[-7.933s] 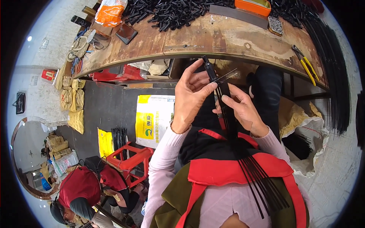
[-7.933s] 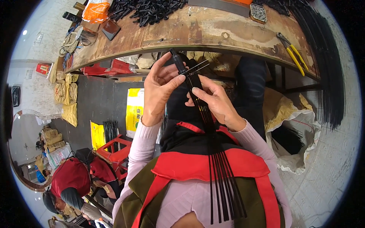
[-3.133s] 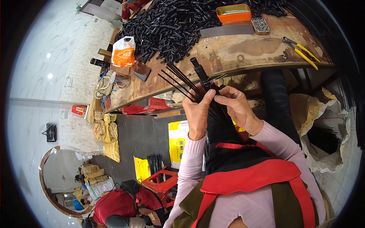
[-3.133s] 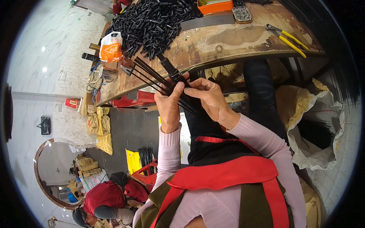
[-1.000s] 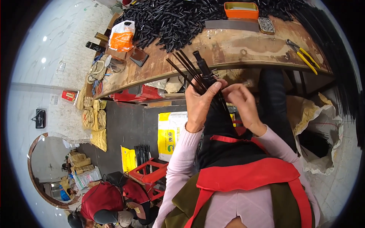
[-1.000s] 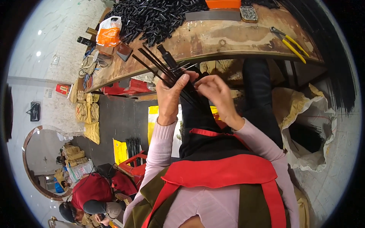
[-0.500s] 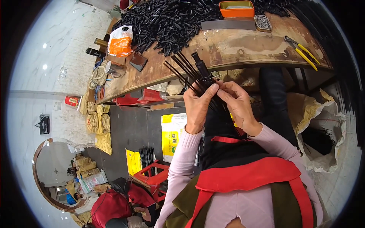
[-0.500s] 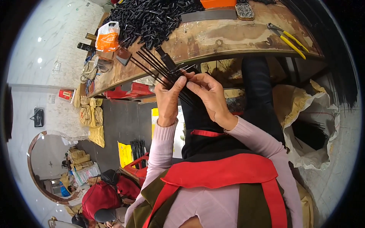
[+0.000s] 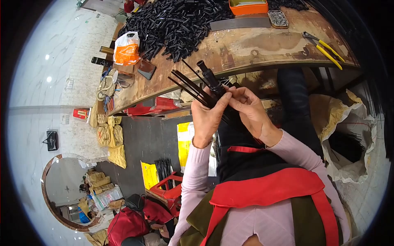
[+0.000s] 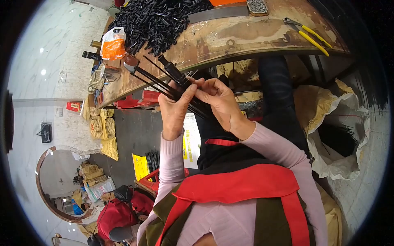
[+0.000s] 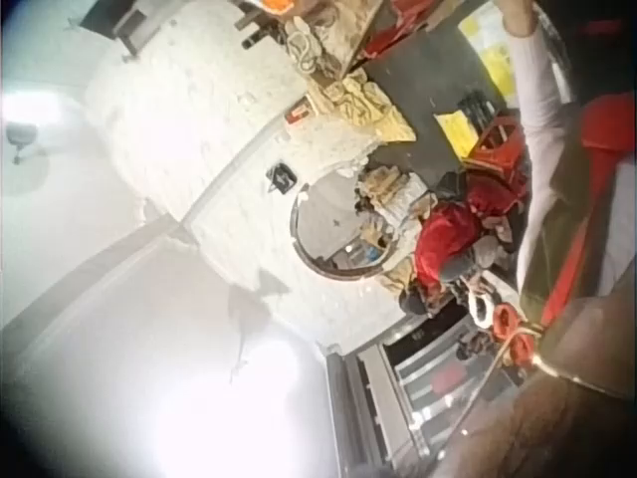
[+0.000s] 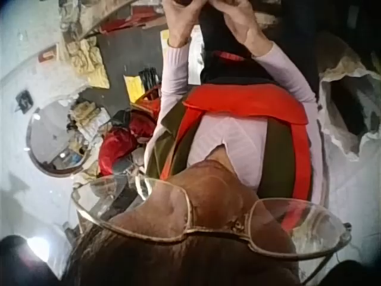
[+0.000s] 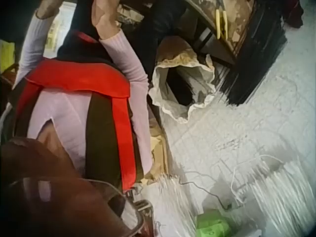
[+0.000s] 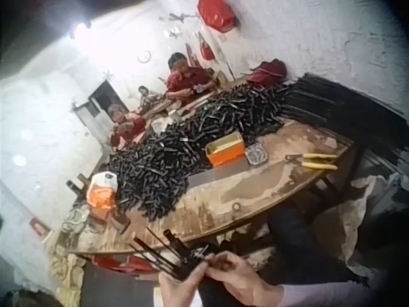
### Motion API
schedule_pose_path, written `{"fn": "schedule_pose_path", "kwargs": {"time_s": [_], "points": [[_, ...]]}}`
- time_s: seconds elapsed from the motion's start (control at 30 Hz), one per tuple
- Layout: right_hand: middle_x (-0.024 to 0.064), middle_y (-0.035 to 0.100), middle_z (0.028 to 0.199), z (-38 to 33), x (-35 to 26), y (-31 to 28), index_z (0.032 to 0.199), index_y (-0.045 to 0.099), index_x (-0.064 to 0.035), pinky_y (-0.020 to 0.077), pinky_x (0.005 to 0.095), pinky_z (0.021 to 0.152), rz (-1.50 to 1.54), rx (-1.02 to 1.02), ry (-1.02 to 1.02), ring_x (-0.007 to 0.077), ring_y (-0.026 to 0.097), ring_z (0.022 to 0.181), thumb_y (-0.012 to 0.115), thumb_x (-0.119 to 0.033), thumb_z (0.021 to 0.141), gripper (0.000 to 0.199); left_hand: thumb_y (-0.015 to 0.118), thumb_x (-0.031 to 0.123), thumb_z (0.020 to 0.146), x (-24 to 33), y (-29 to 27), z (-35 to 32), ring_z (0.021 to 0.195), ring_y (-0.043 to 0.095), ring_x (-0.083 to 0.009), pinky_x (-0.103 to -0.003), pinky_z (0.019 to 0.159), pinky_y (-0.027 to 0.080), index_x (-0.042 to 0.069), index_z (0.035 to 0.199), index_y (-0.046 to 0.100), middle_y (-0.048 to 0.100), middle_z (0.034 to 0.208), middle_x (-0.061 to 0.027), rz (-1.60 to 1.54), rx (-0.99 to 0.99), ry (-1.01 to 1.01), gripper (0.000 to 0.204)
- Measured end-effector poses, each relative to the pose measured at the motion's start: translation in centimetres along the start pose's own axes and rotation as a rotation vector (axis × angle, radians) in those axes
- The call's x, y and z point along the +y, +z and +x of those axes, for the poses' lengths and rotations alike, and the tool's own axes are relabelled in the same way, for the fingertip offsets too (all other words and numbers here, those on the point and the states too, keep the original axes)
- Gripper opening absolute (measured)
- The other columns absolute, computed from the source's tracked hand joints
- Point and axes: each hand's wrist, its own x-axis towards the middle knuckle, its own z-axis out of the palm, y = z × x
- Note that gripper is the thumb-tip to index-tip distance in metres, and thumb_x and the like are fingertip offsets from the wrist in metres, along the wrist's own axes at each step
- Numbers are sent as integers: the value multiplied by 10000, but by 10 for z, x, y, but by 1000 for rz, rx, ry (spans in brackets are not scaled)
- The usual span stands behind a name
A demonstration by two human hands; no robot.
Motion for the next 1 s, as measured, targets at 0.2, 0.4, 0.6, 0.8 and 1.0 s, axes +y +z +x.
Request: {"fn": "schedule_pose_path", "kwargs": {"time_s": [0.2,0.4,0.6,0.8,1.0], "points": [[30,632,988,-15,-7,18,1030,574,-18,471,232,881,-177,38,-127,81,588,956,705,-50,890,194,640,20,919,0,-9,-4,1052,654,-216,-349,947,504,-52,1085,597,699,1008,-136,-114,-159,-12,186],[33,651,1052,-12,9,3,1152,621,24,458,214,897,-302,-95,-84,82,587,993,642,-171,958,276,637,50,917,3,-6,-12,969,671,-159,-287,834,528,-84,1014,641,720,1035,-151,215,-11,35,165],[20,637,1169,-9,7,2,1279,598,-5,411,228,971,-98,-198,133,78,555,1087,595,-222,984,366,653,41,881,5,-10,-16,840,673,-112,-264,715,536,-78,975,647,738,955,-143,395,29,87,152],[19,631,1210,-2,-9,-3,1286,596,-18,408,247,993,-22,-221,302,95,561,1124,589,-221,984,364,628,39,897,3,3,-13,836,653,-103,-242,724,520,-74,947,657,730,957,-141,328,75,68,126],[84,666,1142,-15,-39,-5,1200,644,-16,456,292,928,-683,-255,198,136,595,1070,571,-264,983,338,546,-6,949,9,3,-7,948,676,-190,-285,822,519,-103,941,658,713,946,-127,325,-76,90,148]]}}
